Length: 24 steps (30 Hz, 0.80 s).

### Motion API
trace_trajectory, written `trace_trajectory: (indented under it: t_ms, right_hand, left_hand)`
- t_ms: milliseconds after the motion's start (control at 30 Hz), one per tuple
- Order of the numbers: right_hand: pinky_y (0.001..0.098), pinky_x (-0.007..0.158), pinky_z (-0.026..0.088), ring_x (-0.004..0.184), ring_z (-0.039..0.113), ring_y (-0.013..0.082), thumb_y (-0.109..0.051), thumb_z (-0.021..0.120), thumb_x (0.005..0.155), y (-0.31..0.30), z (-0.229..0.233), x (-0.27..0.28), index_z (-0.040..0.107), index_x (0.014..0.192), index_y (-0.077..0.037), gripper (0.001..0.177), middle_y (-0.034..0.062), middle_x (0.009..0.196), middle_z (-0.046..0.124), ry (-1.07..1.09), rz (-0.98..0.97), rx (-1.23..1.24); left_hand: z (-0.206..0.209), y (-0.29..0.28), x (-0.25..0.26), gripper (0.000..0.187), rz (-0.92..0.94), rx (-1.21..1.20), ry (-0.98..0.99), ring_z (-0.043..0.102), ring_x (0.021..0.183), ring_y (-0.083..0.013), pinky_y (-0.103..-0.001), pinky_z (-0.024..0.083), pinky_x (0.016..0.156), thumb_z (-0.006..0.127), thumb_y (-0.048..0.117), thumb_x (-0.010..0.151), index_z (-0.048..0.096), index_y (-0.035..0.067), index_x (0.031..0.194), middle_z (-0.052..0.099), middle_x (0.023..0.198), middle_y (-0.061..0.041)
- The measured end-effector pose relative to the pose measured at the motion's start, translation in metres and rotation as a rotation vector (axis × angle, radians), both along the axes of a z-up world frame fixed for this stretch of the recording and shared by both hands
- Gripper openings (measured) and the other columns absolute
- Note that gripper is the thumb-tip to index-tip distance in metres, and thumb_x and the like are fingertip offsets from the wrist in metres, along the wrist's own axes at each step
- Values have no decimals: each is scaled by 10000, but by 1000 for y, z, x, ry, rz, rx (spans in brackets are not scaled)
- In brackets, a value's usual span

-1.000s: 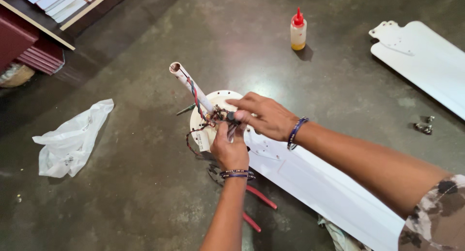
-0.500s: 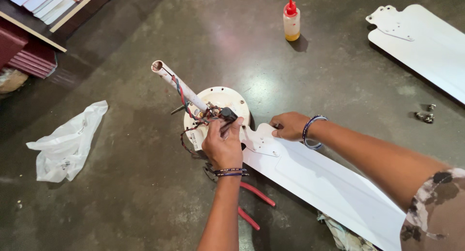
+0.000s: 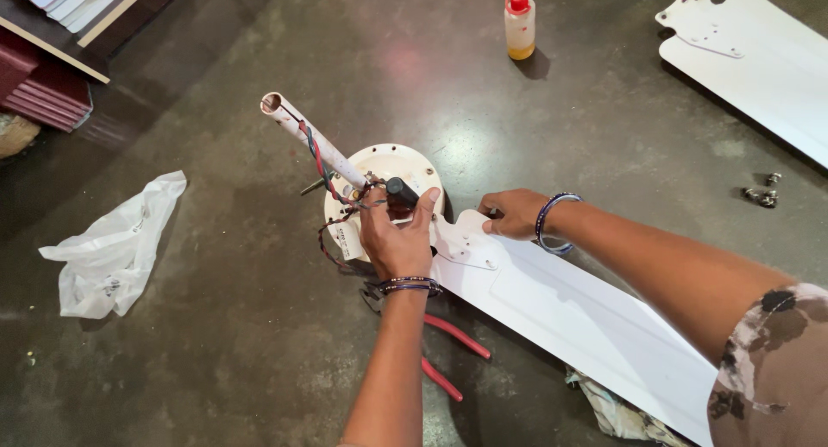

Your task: The person applies lubricant to the ceiling fan motor, uses a screwdriver to tighten screws on the fan blade bracket, and wipes the fan blades with a cloth. The person handles the fan motor, blades, and tools on the floor.

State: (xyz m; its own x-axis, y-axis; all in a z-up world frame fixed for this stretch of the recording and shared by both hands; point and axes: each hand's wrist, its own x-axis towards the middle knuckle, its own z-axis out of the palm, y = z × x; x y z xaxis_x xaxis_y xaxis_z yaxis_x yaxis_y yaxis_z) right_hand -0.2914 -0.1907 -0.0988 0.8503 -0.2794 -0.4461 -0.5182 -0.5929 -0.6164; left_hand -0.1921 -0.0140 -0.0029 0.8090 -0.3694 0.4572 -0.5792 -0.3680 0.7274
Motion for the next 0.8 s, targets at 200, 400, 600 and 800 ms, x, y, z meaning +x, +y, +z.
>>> trace_trajectory:
  t_ms: [200, 400, 600, 800]
  right_hand:
    - [398, 999, 523, 1149, 692, 284, -364, 669, 905, 1, 6, -1, 629, 1306, -152, 455, 122, 1223, 734, 38, 4, 11]
    - [408, 1002, 519, 1154, 679, 299, -398, 641, 931, 4, 18, 0, 612, 1317, -140, 465, 137, 1241, 713, 24, 5, 22]
    - [417, 997, 526, 1235, 609, 279, -371, 619, 931, 10, 79, 33, 559, 1438, -154, 555, 142, 1344, 644, -777, -69, 148]
    - [355, 916, 528, 1064, 605, 238, -290, 716, 873, 40, 130, 47, 698, 1262, -148, 415, 87, 1138, 604, -901, 6, 89]
  left_hand:
    - [-20, -1, 0, 466, -100, -191, 369, 733, 927, -217, -324, 595, 823, 847, 165, 795, 667, -27, 1179, 761, 1041, -136]
    - [-35, 6, 11, 354, -148, -171, 280, 733, 993, -214, -323, 592, 880, 775, 21, 871, 657, -1, 1204, 721, 1126, -131]
    - [-19, 4, 4, 342, -203, -9, 259, 745, 926, -236, -337, 592, 821, 758, -28, 812, 671, 9, 1141, 721, 1024, -128]
    - [-20, 1, 5, 253, -124, -47, 240, 760, 819, -220, -327, 595, 722, 761, -14, 824, 676, -19, 1063, 748, 914, -98]
